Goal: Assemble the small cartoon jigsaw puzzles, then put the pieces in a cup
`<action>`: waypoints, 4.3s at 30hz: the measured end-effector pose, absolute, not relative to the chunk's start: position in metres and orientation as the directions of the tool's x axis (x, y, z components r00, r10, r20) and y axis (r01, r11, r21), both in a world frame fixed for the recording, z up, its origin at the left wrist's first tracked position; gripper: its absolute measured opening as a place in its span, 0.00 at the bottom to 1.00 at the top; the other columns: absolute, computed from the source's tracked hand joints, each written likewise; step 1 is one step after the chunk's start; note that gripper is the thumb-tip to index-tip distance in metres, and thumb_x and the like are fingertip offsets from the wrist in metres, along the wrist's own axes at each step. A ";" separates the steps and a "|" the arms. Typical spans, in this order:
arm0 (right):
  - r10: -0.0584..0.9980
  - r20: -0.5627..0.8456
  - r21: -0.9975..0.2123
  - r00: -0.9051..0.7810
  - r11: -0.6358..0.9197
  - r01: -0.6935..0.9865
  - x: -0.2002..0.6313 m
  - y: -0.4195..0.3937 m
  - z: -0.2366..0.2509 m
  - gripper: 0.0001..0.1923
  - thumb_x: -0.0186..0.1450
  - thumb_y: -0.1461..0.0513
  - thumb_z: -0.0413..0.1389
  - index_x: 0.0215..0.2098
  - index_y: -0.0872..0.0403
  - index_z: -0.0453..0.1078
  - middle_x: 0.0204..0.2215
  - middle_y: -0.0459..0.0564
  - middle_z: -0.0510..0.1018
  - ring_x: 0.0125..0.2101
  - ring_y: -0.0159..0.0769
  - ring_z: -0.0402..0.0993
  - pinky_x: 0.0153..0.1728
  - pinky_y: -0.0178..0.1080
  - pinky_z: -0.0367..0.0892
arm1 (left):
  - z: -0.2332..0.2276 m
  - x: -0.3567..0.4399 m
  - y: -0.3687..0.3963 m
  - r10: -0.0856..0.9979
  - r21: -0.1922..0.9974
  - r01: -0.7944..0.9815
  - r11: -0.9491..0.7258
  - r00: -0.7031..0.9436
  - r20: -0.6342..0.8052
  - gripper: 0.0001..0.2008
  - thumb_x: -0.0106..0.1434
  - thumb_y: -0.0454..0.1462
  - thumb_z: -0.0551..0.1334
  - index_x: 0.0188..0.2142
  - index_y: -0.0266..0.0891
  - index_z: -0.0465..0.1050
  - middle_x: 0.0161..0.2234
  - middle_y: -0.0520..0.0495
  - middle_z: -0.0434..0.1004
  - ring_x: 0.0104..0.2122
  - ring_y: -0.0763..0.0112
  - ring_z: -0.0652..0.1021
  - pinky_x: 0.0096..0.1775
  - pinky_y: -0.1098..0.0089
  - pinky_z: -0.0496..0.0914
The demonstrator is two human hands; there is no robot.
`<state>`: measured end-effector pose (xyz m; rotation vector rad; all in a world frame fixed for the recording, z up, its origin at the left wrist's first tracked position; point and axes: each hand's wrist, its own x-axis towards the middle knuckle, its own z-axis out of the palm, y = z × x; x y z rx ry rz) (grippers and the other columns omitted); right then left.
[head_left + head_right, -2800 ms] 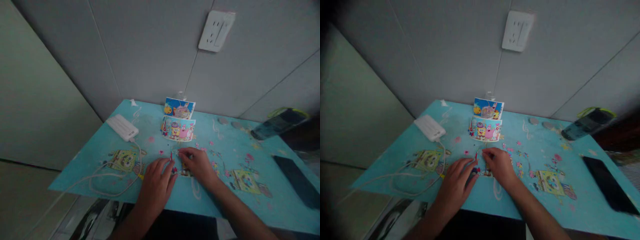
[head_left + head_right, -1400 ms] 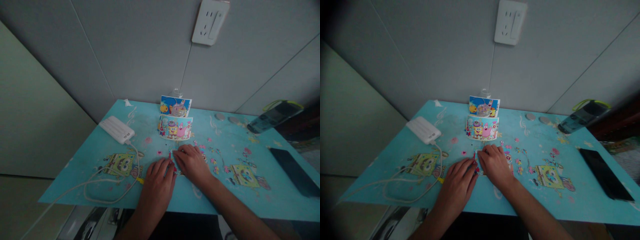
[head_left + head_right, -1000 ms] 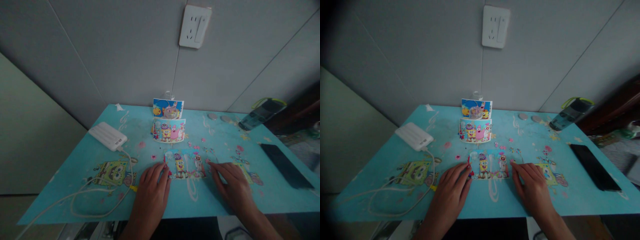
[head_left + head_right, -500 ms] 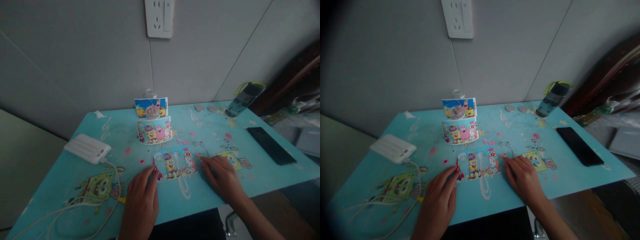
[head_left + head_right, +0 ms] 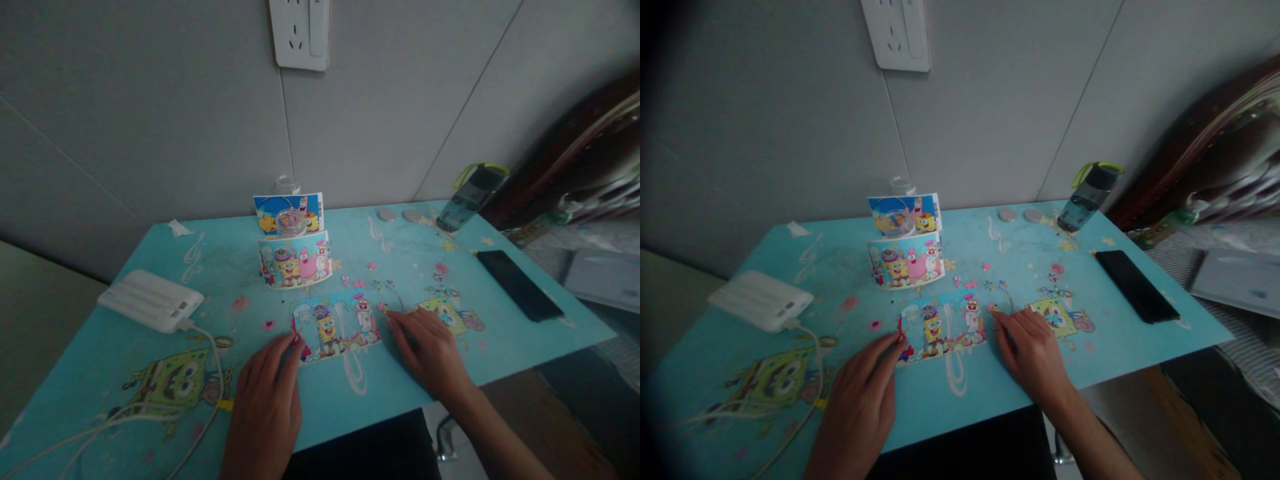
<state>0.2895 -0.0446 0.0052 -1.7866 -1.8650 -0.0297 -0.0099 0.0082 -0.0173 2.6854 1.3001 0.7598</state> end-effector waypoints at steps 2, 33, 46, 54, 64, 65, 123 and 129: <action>0.924 0.382 -0.349 0.035 0.109 0.931 0.289 -0.045 0.007 0.13 0.70 0.64 0.53 0.49 0.54 0.76 0.32 0.52 0.79 0.35 0.41 0.75 0.43 0.48 0.69 | -0.019 -0.011 0.009 0.748 0.259 0.719 -0.646 0.526 0.404 0.22 0.68 0.28 0.52 0.59 0.40 0.66 0.57 0.39 0.71 0.55 0.54 0.72 0.54 0.51 0.68; 0.864 0.220 -0.288 0.452 -0.386 0.877 0.402 -0.035 0.004 0.16 0.65 0.51 0.56 0.41 0.51 0.80 0.34 0.53 0.80 0.31 0.43 0.77 0.33 0.43 0.67 | -0.027 -0.011 0.014 0.685 0.214 0.691 -0.690 0.529 0.501 0.19 0.69 0.31 0.54 0.57 0.39 0.68 0.55 0.40 0.74 0.53 0.56 0.74 0.52 0.55 0.69; 0.996 0.086 -0.719 0.015 0.051 0.693 0.278 -0.001 0.049 0.17 0.71 0.57 0.51 0.54 0.48 0.76 0.37 0.50 0.80 0.35 0.37 0.75 0.36 0.38 0.69 | -0.010 -0.002 0.003 0.772 0.313 0.721 -0.618 0.483 0.413 0.20 0.68 0.27 0.54 0.57 0.39 0.69 0.56 0.40 0.72 0.54 0.55 0.72 0.53 0.51 0.70; 0.997 -0.058 -0.789 -0.052 -0.015 0.614 0.221 0.051 0.031 0.13 0.66 0.57 0.60 0.45 0.53 0.80 0.29 0.46 0.82 0.28 0.35 0.76 0.32 0.36 0.69 | -0.009 0.001 0.003 0.798 0.334 0.733 -0.592 0.475 0.371 0.20 0.67 0.26 0.56 0.56 0.38 0.70 0.56 0.41 0.73 0.56 0.54 0.71 0.55 0.49 0.69; 0.994 -0.087 -0.743 -0.063 -0.022 0.669 0.211 0.061 0.020 0.12 0.66 0.57 0.59 0.45 0.51 0.81 0.29 0.45 0.84 0.28 0.37 0.79 0.31 0.37 0.70 | -0.004 0.003 0.002 0.814 0.376 0.729 -0.572 0.448 0.371 0.20 0.66 0.26 0.55 0.55 0.38 0.72 0.55 0.41 0.74 0.55 0.54 0.72 0.55 0.50 0.69; 0.994 -0.090 -0.733 -0.061 -0.024 0.680 0.210 0.061 0.021 0.12 0.66 0.57 0.59 0.45 0.51 0.80 0.29 0.46 0.84 0.28 0.37 0.79 0.31 0.37 0.70 | -0.005 0.003 0.002 0.817 0.377 0.731 -0.569 0.450 0.360 0.20 0.66 0.26 0.55 0.55 0.38 0.72 0.55 0.41 0.74 0.55 0.54 0.72 0.55 0.50 0.69; 0.905 0.208 -0.197 -0.370 0.409 0.891 0.215 0.037 0.018 0.11 0.68 0.66 0.57 0.45 0.49 0.78 0.33 0.49 0.72 0.34 0.37 0.68 0.38 0.40 0.59 | -0.003 0.001 0.002 0.797 0.337 0.732 -0.592 0.470 0.378 0.16 0.68 0.27 0.55 0.53 0.37 0.71 0.54 0.39 0.73 0.56 0.55 0.72 0.55 0.50 0.69; 0.906 0.168 -0.121 -0.389 0.410 0.904 0.213 0.037 0.020 0.08 0.69 0.63 0.57 0.43 0.48 0.77 0.33 0.47 0.73 0.32 0.35 0.68 0.38 0.40 0.55 | -0.002 0.001 0.002 0.804 0.338 0.737 -0.585 0.472 0.362 0.17 0.68 0.27 0.55 0.54 0.38 0.71 0.54 0.39 0.73 0.56 0.55 0.71 0.56 0.50 0.69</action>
